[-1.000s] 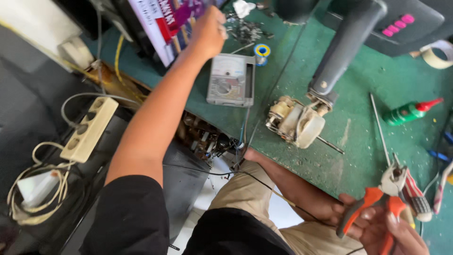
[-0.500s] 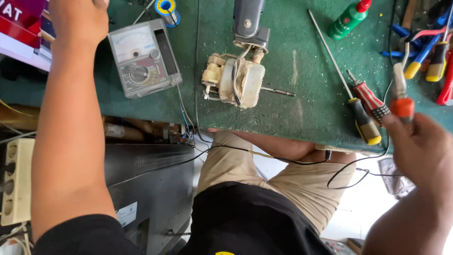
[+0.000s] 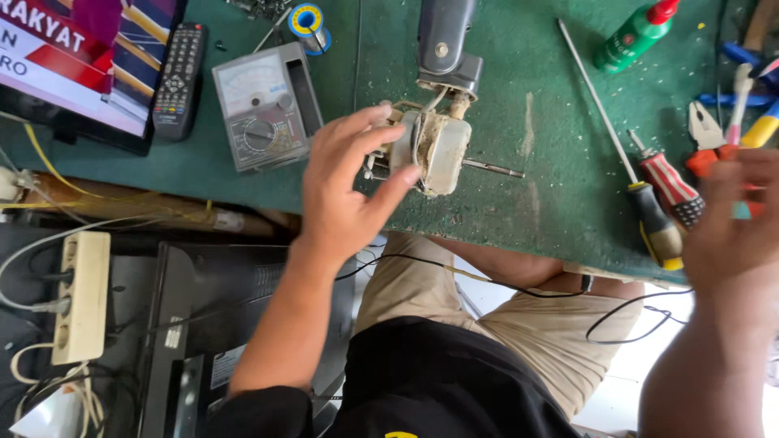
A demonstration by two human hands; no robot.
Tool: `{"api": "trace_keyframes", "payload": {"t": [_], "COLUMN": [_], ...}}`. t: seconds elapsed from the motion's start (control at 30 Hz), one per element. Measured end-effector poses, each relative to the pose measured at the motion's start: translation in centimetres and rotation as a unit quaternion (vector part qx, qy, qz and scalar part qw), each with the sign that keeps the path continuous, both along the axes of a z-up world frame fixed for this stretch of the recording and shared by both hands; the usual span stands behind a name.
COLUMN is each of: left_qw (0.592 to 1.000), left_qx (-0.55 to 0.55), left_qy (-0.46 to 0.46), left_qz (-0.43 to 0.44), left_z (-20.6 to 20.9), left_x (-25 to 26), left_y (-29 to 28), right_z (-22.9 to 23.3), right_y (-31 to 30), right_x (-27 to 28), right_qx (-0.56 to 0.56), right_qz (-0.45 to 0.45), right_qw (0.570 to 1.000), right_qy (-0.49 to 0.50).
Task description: The person applies glue to a motor component, uses a screwdriver to adjust a screw, and uses pliers to manipulate a wire. They then wrap electrical tape around the motor shaft.
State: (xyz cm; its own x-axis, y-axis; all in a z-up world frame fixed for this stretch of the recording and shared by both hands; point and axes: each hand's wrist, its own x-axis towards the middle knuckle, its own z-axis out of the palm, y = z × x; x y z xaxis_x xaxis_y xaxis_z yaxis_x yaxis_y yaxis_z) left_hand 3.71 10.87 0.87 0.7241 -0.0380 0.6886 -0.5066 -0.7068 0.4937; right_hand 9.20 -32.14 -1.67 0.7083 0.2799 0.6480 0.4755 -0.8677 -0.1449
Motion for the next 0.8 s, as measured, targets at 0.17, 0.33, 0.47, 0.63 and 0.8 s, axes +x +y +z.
{"api": "trace_keyframes", "payload": {"t": [0.17,0.33,0.47,0.63,0.8], "left_qw": [0.997,0.993,0.993,0.99,0.99], "left_qx": [0.006,0.03,0.027,0.042,0.048], "left_qy": [0.023,-0.001,-0.021,-0.021,-0.021], "left_qz": [0.078,0.115,0.113,0.133,0.134], "left_z": [-2.8,-4.6,-4.7,-4.6,-4.6], "left_x": [0.2,0.8,0.8,0.8,0.7], "left_y": [-2.8,-3.5,-3.8,-3.8,-3.7], "right_z": [3.0,1.0,-0.3,0.1,1.9], "right_y": [10.8,14.2,14.0,14.3,14.8], "right_x": [-1.7,0.4,1.6,1.7,2.3], "right_qx": [0.117,0.108,0.082,0.154,0.187], "right_qz": [0.116,0.205,0.24,0.153,0.067], "right_qw": [0.951,0.943,0.945,0.92,0.864], "right_qy": [0.26,0.237,0.205,0.326,0.464]}}
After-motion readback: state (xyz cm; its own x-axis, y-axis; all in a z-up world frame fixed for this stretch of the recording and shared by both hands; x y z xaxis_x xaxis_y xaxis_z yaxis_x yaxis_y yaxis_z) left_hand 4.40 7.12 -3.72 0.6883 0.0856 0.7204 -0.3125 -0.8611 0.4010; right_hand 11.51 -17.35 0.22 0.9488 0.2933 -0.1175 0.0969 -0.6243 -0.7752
